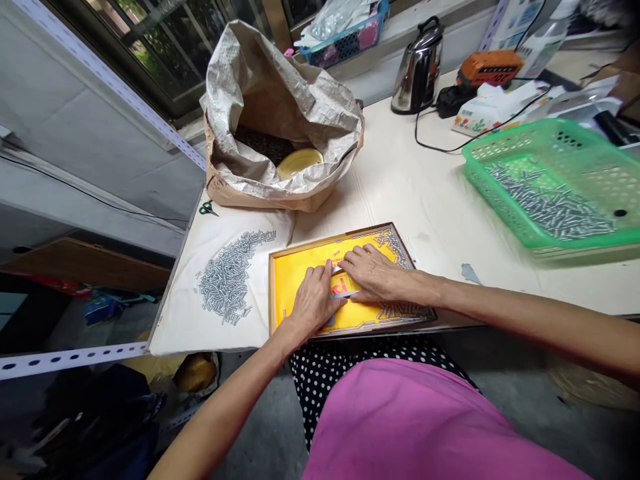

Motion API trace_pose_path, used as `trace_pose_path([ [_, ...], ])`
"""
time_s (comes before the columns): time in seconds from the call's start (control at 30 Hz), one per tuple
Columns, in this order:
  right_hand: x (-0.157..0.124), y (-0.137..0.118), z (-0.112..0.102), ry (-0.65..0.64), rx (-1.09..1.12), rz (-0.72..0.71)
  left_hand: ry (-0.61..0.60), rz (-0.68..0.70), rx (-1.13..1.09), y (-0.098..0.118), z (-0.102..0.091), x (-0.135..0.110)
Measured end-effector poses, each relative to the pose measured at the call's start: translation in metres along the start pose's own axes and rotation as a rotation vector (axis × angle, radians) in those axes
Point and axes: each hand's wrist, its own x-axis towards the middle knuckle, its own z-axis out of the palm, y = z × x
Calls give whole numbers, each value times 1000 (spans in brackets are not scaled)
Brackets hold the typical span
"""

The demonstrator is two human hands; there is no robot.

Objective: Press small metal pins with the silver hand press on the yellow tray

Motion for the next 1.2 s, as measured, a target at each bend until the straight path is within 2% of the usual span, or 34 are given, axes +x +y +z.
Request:
trace_pose_path([
  [0.17,-2,0,15,26,30,-12,-38,25,82,2,-2,4],
  [0.27,-1,-6,25,-12,46,-29,-45,20,59,1,2,2],
  [0.37,1,-9,25,-41,56,-9,-37,11,49,-1,6,2],
  [0.5,2,6,10,-25,62,16,89,3,58,5,11,-5],
  [0.6,3,25,5,-49,103,-34,171,118,89,18,19,-15],
  [0.73,11,38,15,35,21,-4,105,172,108,31,34,-20],
  [0.87,20,42,27,69,-33,-33,90,166,35,32,44,-20],
  [0.97,21,45,31,131,-20,-49,106,188,-27,29,39,-25],
  [1.03,18,47,32,140,46,-49,162,209,-76,22,30,-33],
  [1.1,13,50,31,136,155,-34,290,134,-90,8,18,-46],
  [1.17,6,53,29,146,244,-6,406,-58,-44,-10,7,-62],
  [1.2,3,55,28,162,269,11,409,-153,-13,-21,3,-70],
])
